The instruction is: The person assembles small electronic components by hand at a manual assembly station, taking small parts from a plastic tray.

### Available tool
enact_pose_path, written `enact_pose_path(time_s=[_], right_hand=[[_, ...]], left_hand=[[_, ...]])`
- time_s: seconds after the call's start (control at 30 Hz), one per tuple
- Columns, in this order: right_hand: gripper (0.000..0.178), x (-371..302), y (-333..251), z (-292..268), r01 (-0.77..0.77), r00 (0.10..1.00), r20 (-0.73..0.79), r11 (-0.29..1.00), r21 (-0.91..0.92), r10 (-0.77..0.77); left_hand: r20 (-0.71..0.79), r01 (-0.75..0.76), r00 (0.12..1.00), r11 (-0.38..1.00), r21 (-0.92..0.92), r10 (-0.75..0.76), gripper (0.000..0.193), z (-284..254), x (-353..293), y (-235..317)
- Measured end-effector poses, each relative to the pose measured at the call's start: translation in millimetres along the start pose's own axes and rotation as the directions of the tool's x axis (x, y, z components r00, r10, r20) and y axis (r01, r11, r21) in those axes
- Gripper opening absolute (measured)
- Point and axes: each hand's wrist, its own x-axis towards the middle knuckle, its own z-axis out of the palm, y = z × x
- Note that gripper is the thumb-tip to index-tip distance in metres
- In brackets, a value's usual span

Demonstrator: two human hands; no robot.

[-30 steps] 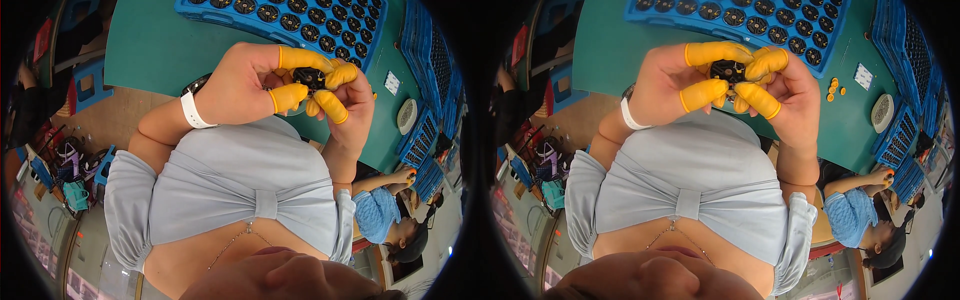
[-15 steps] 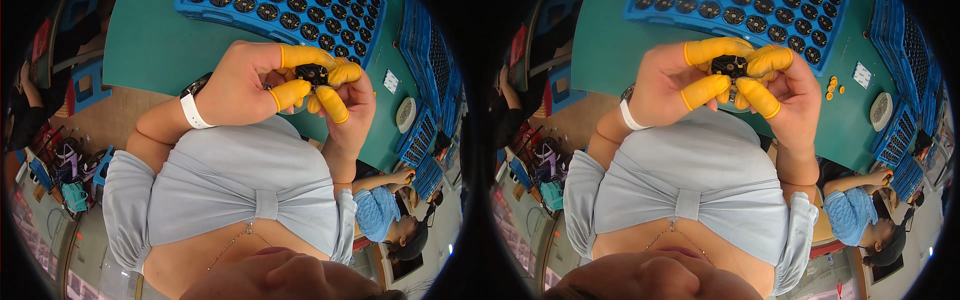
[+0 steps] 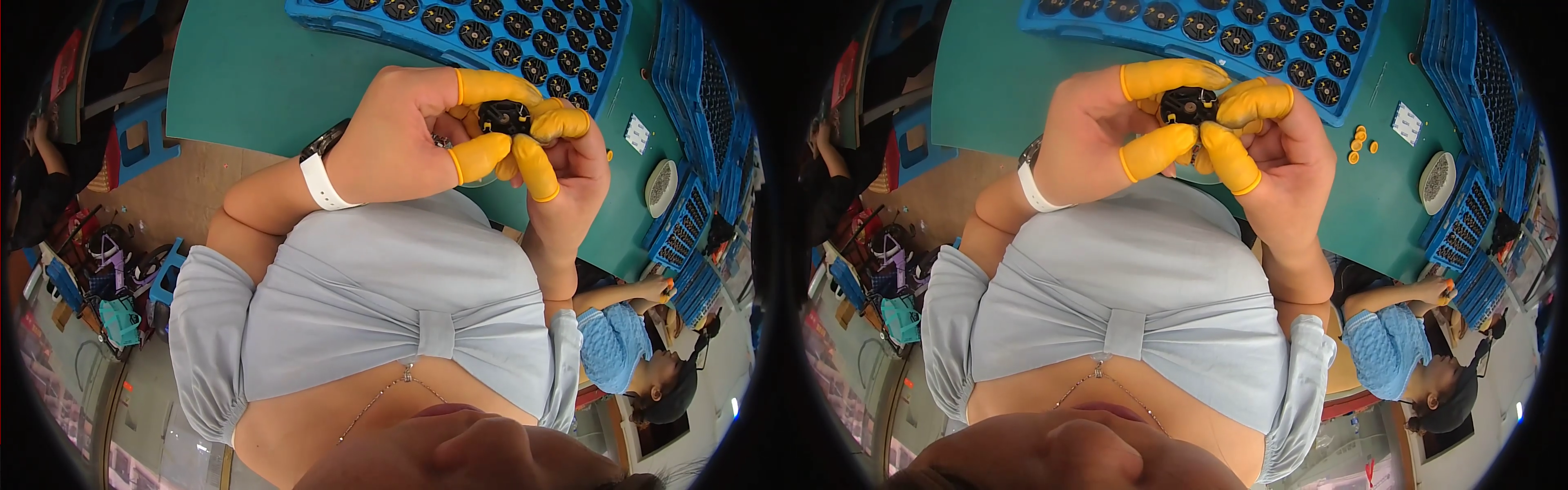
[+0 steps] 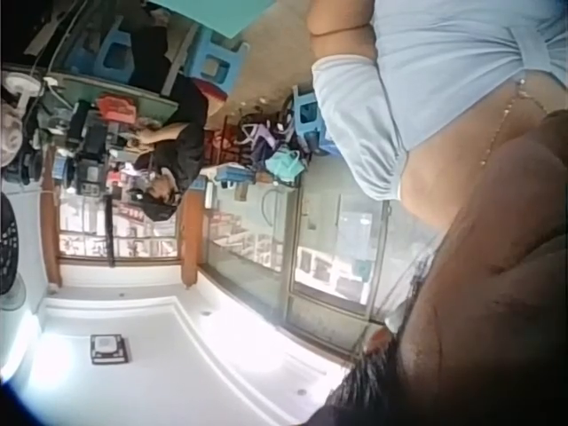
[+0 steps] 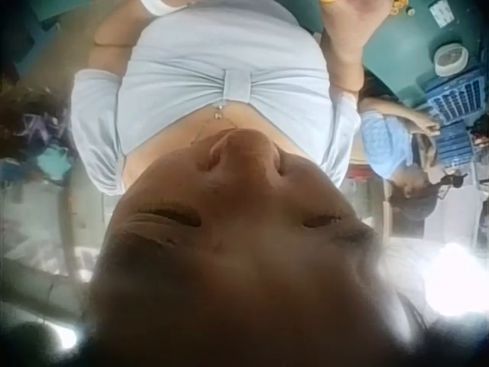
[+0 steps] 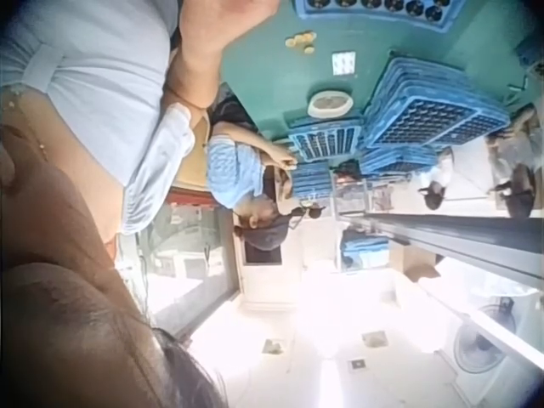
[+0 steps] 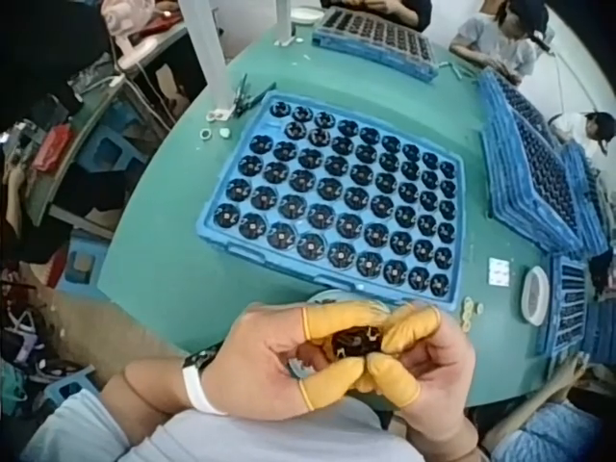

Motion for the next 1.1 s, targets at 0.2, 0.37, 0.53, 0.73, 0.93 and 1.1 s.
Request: enact_pose_path(time_s=[0.2,0.37,0.53,0.73,0.93,1.1], right_hand=[[0.021,1.0,0.3,-0.1,-0.006,1.000,-0.021,1.000,0.020,0.007],[0.022,0.4,-4.3,-3.8,-0.113,0.992,-0.052,0.993,0.041,0.115],[0.025,-0.1,0.4,-3.1,-0.067,0.994,-0.079,0.996,0.054,0.072],[0.027,0.0,7.8,2.2,0.026,0.996,-0.090,0.998,0.054,-0.021],[0.028,-1.7,9.1,3.0,0.005,0.992,-0.126,0.999,0.038,0.000],[0.026,-1.2,1.4,2.3,-0.068,0.990,-0.118,0.995,0.074,0.076]], left_hand=[[-0.033,-0.054,0.998,0.993,-0.101,0.051,0.038,0.3,2.7,-3.7],[0.036,0.042,0.999,0.984,-0.176,-0.036,0.038,-4.5,3.3,-1.6],[-0.011,-0.029,1.000,0.992,-0.120,0.028,0.038,0.0,5.7,-1.7],[-0.057,-0.154,0.983,0.959,0.238,0.172,0.039,-1.0,6.3,-7.0],[-0.071,-0.039,0.997,0.999,-0.027,0.037,0.038,1.8,5.5,-4.7],[-0.076,-0.052,0.996,0.988,-0.148,0.041,0.039,0.4,4.8,-6.1]])
